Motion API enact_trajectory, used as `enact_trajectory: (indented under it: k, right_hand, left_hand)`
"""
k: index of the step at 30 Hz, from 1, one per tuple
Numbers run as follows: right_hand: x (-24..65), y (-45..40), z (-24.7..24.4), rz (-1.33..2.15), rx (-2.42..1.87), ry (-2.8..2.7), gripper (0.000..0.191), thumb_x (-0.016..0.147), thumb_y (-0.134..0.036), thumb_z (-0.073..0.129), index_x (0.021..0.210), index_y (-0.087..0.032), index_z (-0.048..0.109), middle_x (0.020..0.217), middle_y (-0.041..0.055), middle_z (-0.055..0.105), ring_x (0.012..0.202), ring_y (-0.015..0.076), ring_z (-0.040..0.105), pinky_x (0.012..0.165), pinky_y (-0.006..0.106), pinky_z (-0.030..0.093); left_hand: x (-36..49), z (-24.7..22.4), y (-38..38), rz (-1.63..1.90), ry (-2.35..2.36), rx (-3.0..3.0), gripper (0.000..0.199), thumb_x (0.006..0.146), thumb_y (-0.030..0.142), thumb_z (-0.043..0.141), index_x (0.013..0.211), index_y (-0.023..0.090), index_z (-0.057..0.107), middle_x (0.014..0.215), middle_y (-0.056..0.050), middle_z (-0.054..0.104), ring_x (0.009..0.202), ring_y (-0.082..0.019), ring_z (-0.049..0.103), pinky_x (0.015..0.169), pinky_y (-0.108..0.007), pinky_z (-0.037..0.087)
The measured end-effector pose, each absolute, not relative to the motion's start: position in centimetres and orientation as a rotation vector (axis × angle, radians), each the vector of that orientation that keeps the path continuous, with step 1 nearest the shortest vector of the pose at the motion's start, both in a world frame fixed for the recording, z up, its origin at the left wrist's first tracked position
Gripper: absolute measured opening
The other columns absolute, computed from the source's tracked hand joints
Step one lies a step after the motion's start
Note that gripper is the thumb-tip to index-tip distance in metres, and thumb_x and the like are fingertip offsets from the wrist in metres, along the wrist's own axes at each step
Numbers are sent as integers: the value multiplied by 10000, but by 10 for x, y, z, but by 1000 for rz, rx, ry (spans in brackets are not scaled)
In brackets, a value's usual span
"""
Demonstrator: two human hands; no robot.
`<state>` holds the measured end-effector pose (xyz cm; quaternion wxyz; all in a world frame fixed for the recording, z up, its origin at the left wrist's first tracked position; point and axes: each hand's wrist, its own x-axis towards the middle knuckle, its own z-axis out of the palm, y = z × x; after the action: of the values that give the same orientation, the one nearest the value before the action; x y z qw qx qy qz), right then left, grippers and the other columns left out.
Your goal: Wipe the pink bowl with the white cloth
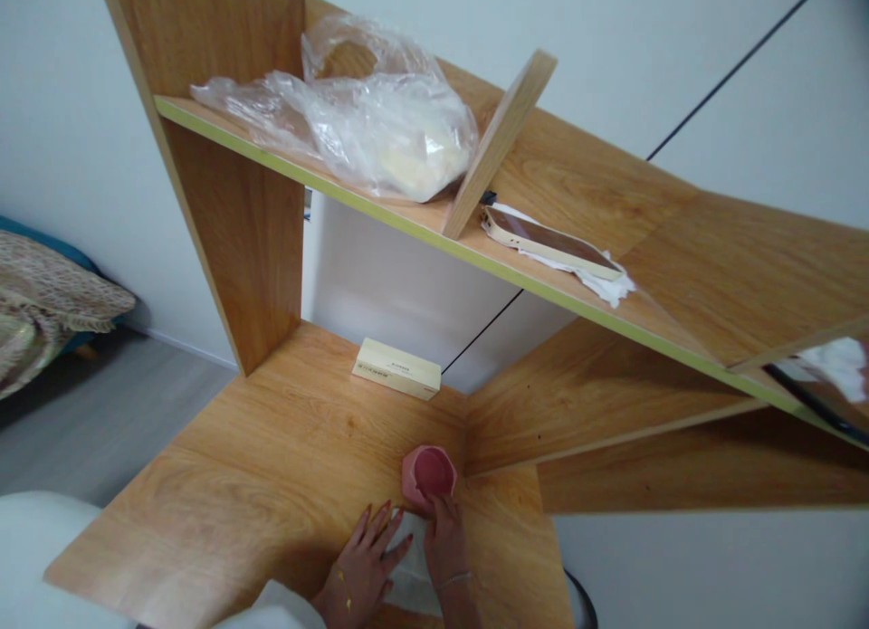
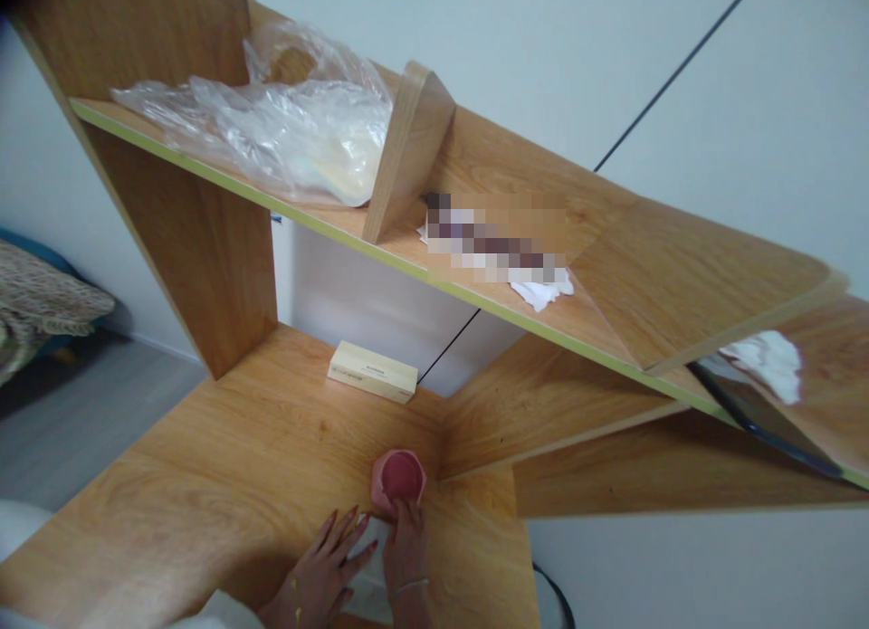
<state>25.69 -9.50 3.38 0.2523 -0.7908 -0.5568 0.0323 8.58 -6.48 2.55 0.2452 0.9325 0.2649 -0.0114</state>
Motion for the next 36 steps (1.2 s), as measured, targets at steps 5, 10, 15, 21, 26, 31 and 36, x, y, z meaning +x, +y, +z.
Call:
enact_trajectory:
  k: [5,10,15,21,26,31,36]
  right_hand:
    - [254,-101,35,40,-2179,-1497,452,678,-41,334,895,-175,706,910,99,698,863,240,635,810,355,482]
    - [239,-110,39,-79,-2196,-1496,466,704,-86,376,1063,-167,662,1076,119,664,990,275,603,874,411,454]
    - [181,-113,30,-61,-1993,-1667,592,788,-114,345,1371,-168,427,1303,96,556,1218,246,499,958,427,444]
    - [127,-102,14,16,-1936,-1750,618,913,-203,340,1495,-168,136,1460,107,396,1351,244,355,1019,460,422]
    - [122,-94,0,-51,-1979,-1785,719,915,-354,440,1495,-145,72,1462,142,381,1340,286,367,1042,506,387]
    - [118,-97,-15,-39,-1925,-1716,636,910,-370,457,1479,-246,201,1400,63,484,1277,264,459,1077,480,355]
    - [114,-100,-21,-77,-1874,-1714,594,924,-427,396,1469,-243,247,1345,71,542,1218,275,520,1041,491,393]
  left_hand:
    - [85,25,-63,-11,709,2546,835,751,124,663,1445,372,270,1560,-48,194,1420,-323,170,1108,-594,247]
    - [68,25,-56,283,654,2565,800,806,146,544,1484,324,158,1553,-13,233,1405,-242,261,1134,-483,275]
    - [24,27,-37,564,916,2612,681,888,106,300,1500,254,39,1521,-21,322,1370,-174,338,1136,-402,281]
    - [-28,14,-18,599,1280,2649,626,933,225,282,1497,219,8,1476,-49,405,1325,-188,414,1106,-391,312]
    - [-25,-2,-12,601,1297,2785,607,945,248,267,1494,191,14,1452,-55,442,1318,-169,420,1138,-374,217]
    - [-19,-12,-9,626,1282,2865,601,940,214,241,1494,205,7,1422,-42,481,1283,-155,465,1136,-343,195]
    - [-23,-9,-9,607,1252,2889,595,940,219,222,1494,183,11,1414,-61,489,1285,-168,465,1119,-345,241]
